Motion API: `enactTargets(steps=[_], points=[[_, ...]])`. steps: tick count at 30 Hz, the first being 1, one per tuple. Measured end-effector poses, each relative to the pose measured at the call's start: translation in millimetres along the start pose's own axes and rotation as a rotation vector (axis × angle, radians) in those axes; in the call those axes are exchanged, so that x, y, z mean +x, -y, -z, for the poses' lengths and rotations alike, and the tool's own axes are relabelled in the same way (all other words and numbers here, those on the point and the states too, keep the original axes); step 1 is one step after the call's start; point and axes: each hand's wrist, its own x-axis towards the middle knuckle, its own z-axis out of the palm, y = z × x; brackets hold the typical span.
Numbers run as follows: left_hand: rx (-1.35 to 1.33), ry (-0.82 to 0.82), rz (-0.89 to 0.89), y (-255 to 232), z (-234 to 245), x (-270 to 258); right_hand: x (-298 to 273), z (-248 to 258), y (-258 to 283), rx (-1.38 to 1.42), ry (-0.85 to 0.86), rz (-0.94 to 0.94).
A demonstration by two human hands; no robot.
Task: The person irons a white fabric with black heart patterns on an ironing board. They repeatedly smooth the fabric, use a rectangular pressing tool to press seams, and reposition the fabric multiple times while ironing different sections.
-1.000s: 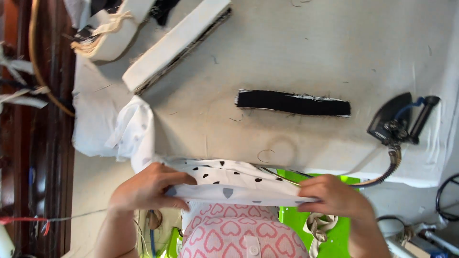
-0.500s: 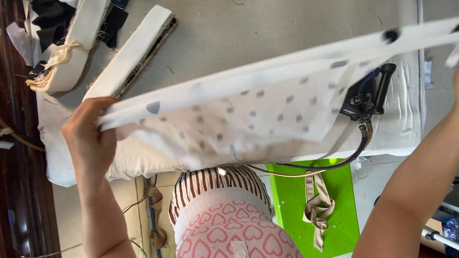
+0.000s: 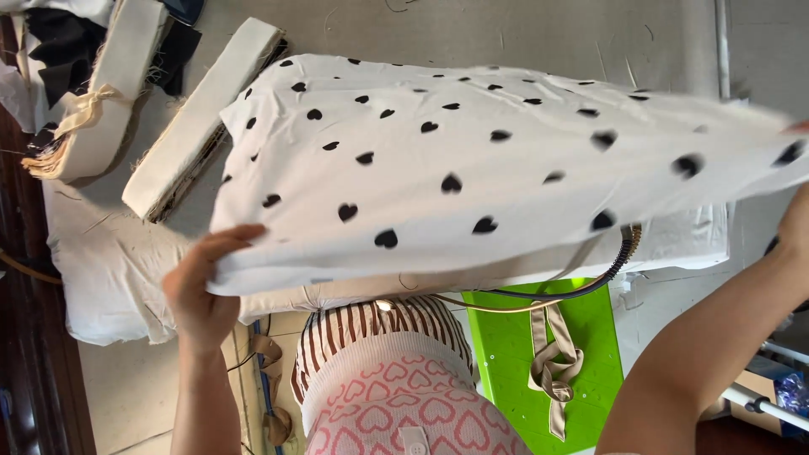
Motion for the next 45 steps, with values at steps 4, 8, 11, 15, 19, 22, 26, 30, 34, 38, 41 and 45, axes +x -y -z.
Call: enactTargets(steps=[4, 8, 11, 15, 19, 22, 26, 30, 34, 38, 41, 45], points=[[-0.004, 0.190, 0.148, 42.6, -12.7, -39.3, -53.8, -15.1, 111.2, 0.055, 0.024, -0.082], [0.056, 0.256, 0.238, 67.4, -27.2, -67.1, -75.7, -30.1, 123.9, 0.068, 0.263, -0.283], [0.211, 0.383, 0.269, 99.0, -35.0, -90.3, -64.9, -42.1, 136.5, -0.068, 0.516, -0.583], [0.631, 0.646, 0.193, 139.0, -46.4, -124.6, -28.4, -52.6, 146.1, -0.097, 0.595, -0.798], [0.805, 0.738, 0.413, 132.1, -51.6, -136.6, -12.7, -81.1, 58.9, -0.044, 0.059, -0.645], [0.861, 0.579, 0.385, 119.1, -48.6, -143.4, -13.0, -107.8, -85.9, -0.035, -0.102, -0.751], [0.867, 0.491, 0.417, 119.1, -46.6, -176.3, 16.1, -131.8, -84.4, 0.305, 0.027, -1.012], [0.861, 0.460, 0.521, 115.2, -54.1, -196.1, 23.9, -146.7, -85.6, 0.347, 0.037, -1.024], [0.763, 0.338, 0.441, 116.1, -55.8, -188.8, 22.9, -145.8, -74.9, 0.416, 0.027, -1.021], [0.760, 0.237, 0.399, 142.8, -33.5, -185.5, 22.3, -137.1, -14.7, 0.286, 0.048, -0.929], [0.697, 0.091, 0.355, 174.8, -10.9, -174.6, 20.1, -129.9, 13.3, 0.220, 0.131, -0.652], [0.819, -0.114, 0.350, 236.5, 3.1, -153.2, 46.4, -149.1, 60.7, -0.111, 0.415, -0.261]])
